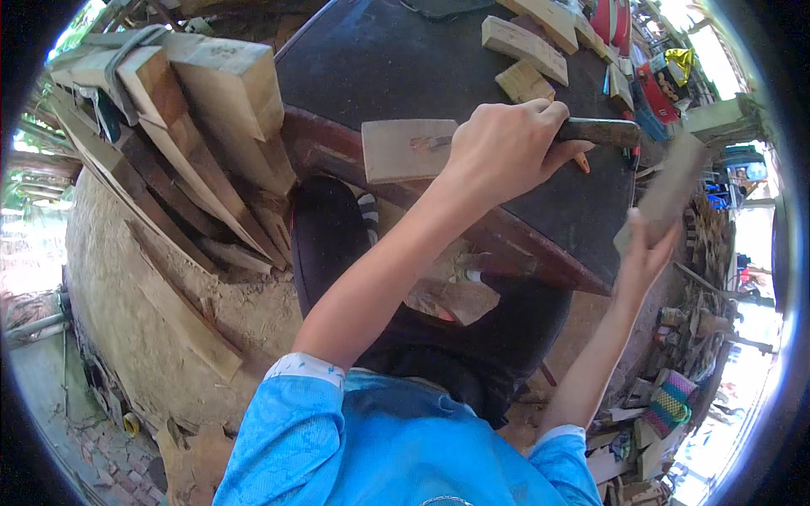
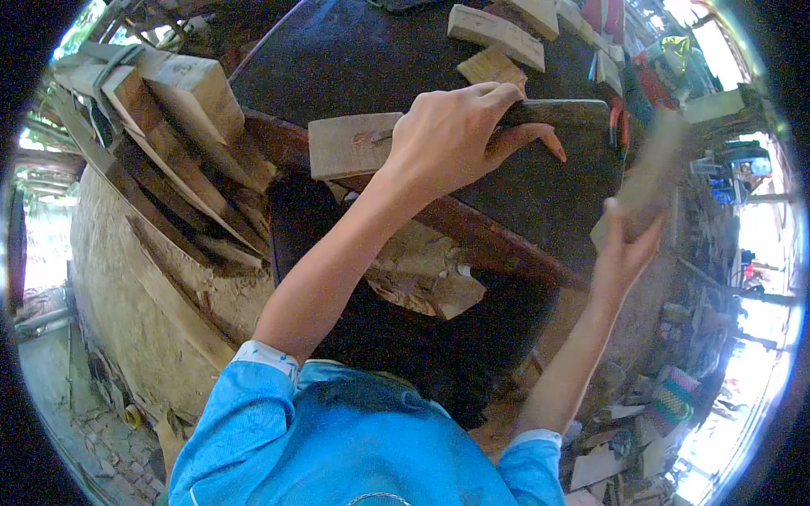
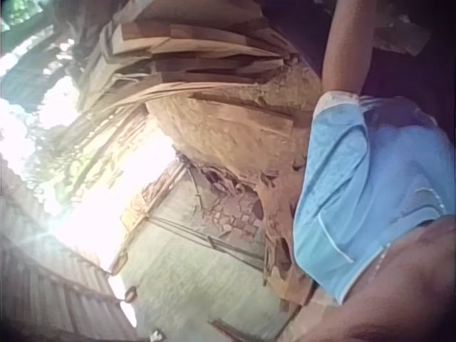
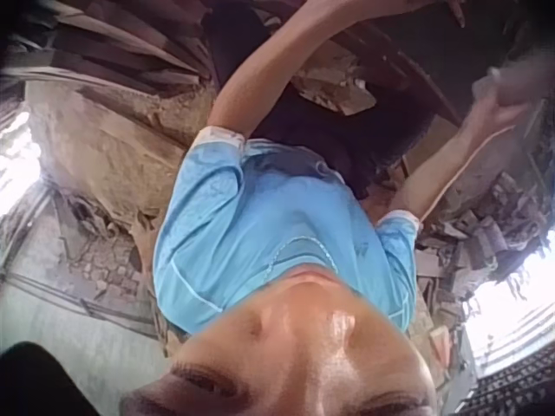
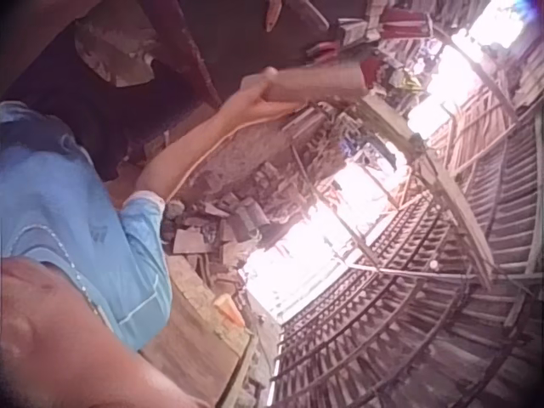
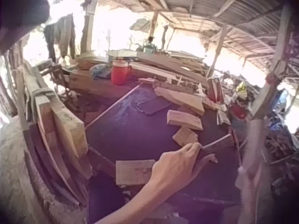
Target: Use a chisel and a wooden mallet to carve out or mortise a piece of wood on a workbench.
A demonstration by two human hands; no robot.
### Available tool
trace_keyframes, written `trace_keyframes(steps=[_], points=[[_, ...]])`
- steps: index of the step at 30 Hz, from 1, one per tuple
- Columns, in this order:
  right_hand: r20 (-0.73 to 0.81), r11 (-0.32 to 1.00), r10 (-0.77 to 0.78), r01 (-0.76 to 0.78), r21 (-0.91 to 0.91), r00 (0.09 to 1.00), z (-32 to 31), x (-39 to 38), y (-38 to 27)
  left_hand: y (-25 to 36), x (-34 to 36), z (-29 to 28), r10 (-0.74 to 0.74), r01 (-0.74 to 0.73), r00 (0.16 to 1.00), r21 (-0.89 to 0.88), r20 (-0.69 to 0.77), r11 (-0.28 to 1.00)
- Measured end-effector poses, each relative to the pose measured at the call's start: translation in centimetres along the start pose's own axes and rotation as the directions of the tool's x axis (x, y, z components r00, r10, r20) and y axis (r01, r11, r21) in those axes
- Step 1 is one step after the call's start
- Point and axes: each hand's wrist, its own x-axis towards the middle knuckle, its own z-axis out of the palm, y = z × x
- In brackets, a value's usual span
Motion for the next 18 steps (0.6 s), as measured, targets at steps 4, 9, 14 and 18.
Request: trace_keyframes(steps=[4,9,14,18], points=[[0.107,0.964,-0.137,0.157,-0.214,0.985,1.6,-1.5,0.4,0.3,0.3,0.0,0.018,-0.018,1.000,0.015,0.002,1.000],[0.048,0.995,-0.048,0.052,-0.081,0.998,0.7,0.2,0.5,-0.1,0.2,0.0,-0.028,0.027,1.000,0.043,0.006,0.999],[0.108,0.953,-0.224,0.241,-0.185,0.969,1.0,-0.6,1.7,0.0,0.0,-0.2,-0.080,0.079,0.996,0.031,0.030,0.996],[-0.073,0.968,0.086,-0.066,0.241,0.994,1.8,0.0,-0.6,-0.3,0.1,0.2,-0.098,0.096,0.995,0.042,0.036,0.994]])
